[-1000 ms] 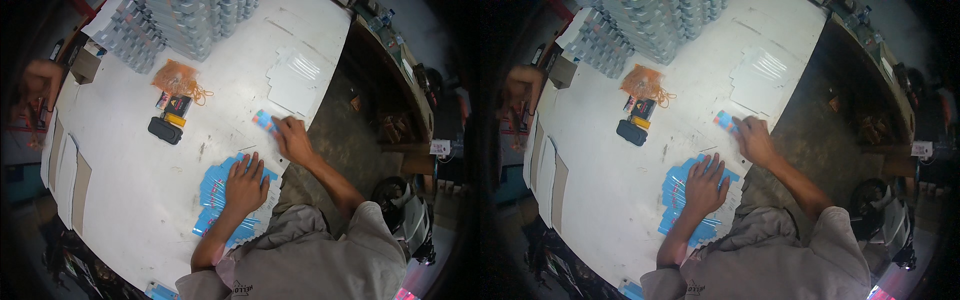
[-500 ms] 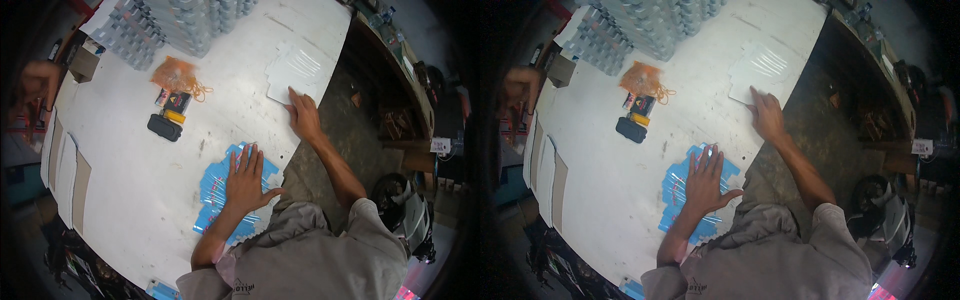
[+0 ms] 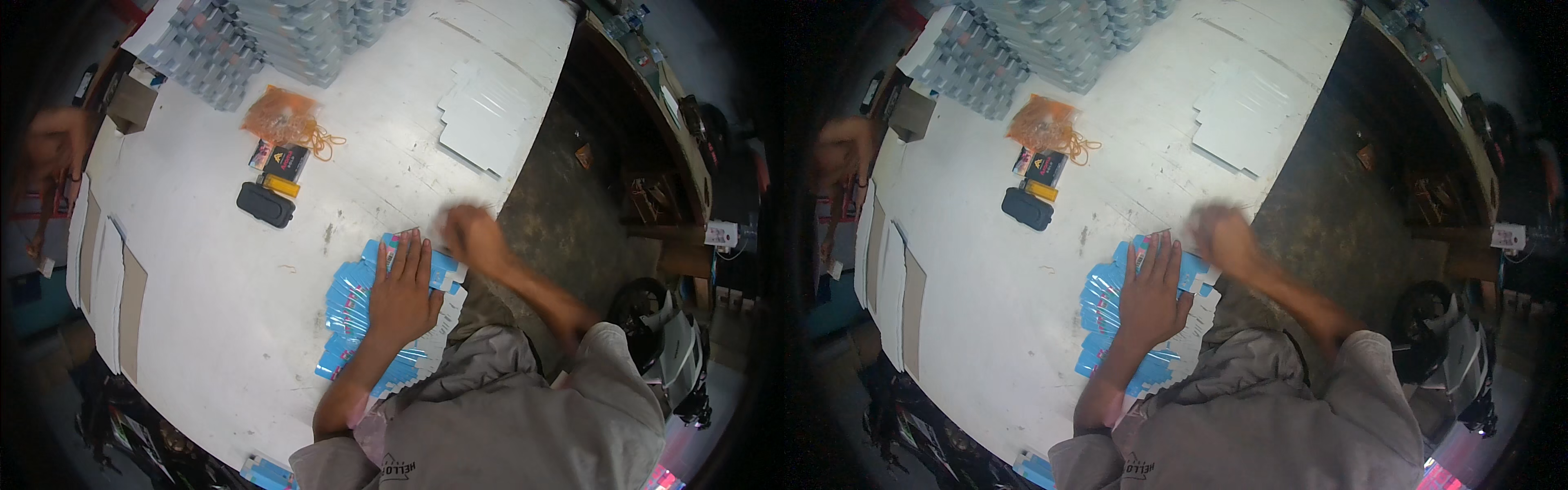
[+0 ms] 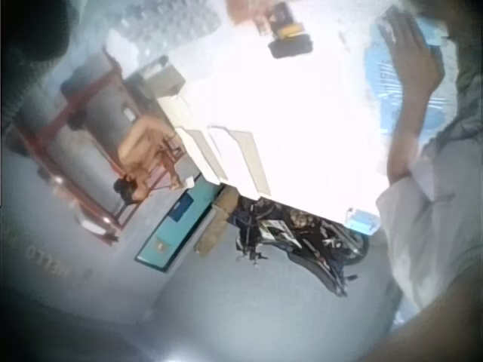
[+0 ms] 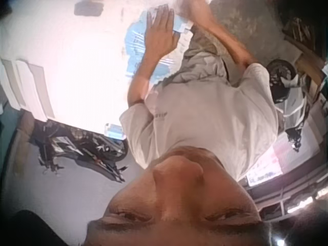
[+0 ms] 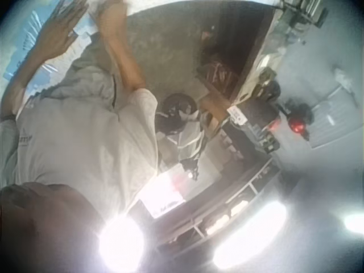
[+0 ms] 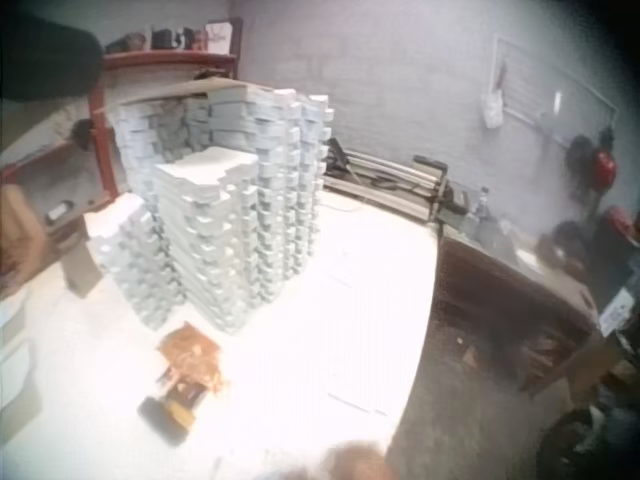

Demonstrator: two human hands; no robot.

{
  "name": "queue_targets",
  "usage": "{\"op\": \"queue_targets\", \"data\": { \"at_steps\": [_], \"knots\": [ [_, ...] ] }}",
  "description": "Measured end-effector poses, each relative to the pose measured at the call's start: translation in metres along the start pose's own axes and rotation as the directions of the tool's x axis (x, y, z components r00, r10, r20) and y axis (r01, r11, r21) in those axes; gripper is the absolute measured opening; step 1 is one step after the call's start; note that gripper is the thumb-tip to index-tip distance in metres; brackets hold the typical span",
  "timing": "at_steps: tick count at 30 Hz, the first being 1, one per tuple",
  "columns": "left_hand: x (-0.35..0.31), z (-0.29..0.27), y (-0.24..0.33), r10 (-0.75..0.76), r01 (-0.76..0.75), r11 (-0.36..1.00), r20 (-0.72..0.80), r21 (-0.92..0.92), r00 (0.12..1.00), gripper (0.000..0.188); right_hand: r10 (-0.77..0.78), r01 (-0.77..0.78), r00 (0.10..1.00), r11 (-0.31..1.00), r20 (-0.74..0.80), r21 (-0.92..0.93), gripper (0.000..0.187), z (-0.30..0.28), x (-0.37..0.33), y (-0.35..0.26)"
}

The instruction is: The person repeatedly inserts white paper inserts into blue plastic sleeves, aligns and stacks them, then bundles the stack with a rubber band. The person also moves a large white sheet aside to access materials.

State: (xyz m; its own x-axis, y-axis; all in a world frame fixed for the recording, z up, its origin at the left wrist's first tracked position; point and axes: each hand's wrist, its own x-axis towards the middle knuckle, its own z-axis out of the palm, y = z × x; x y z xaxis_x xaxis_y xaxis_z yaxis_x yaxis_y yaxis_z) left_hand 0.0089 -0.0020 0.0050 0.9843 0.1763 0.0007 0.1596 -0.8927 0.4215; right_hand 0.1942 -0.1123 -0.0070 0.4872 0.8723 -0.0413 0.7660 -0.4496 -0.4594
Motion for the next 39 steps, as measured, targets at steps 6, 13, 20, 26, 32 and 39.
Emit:
{"op": "queue_targets", "data": {
  "at_steps": [6, 13, 20, 26, 32, 39],
  "knots": [
    [0.001, 0.003, -0.007, -0.009, 0.006, 0.986, -0.015, -0.167, 1.0, 0.066, -0.137, 0.157, 0.907, 0.987, -0.398, 0.02, 0.052, -0.006, 0.043, 0.067],
    [-0.002, -0.001, 0.001, -0.042, 0.033, 0.994, -0.087, -0.109, 0.995, 0.068, -0.132, 0.145, 0.974, 0.987, -0.184, 0.062, 0.04, -0.005, 0.0, -0.003],
    [-0.005, 0.002, -0.001, -0.049, 0.039, 0.98, -0.047, -0.197, 0.998, 0.072, -0.233, 0.227, 0.972, 0.94, -0.005, 0.254, 0.038, 0.006, -0.017, -0.015],
    [-0.008, -0.011, 0.006, -0.112, 0.127, 0.98, 0.101, -0.156, 0.989, 0.071, -0.304, 0.295, 0.942, 0.952, -0.144, -0.08, 0.044, 0.002, -0.018, -0.02],
    [-0.012, 0.013, -0.006, -0.057, 0.055, 0.994, -0.017, -0.099, 0.998, 0.069, -0.281, 0.269, 0.957, 0.954, -0.08, -0.129, 0.04, 0.007, -0.018, -0.02],
    [-0.01, 0.001, 0.002, 0.008, -0.009, 0.999, 0.019, 0.038, 1.0, 0.079, 0.059, -0.215, 0.955, 0.81, 0.29, 0.545, 0.025, -0.007, -0.024, -0.042]
  ]
}}
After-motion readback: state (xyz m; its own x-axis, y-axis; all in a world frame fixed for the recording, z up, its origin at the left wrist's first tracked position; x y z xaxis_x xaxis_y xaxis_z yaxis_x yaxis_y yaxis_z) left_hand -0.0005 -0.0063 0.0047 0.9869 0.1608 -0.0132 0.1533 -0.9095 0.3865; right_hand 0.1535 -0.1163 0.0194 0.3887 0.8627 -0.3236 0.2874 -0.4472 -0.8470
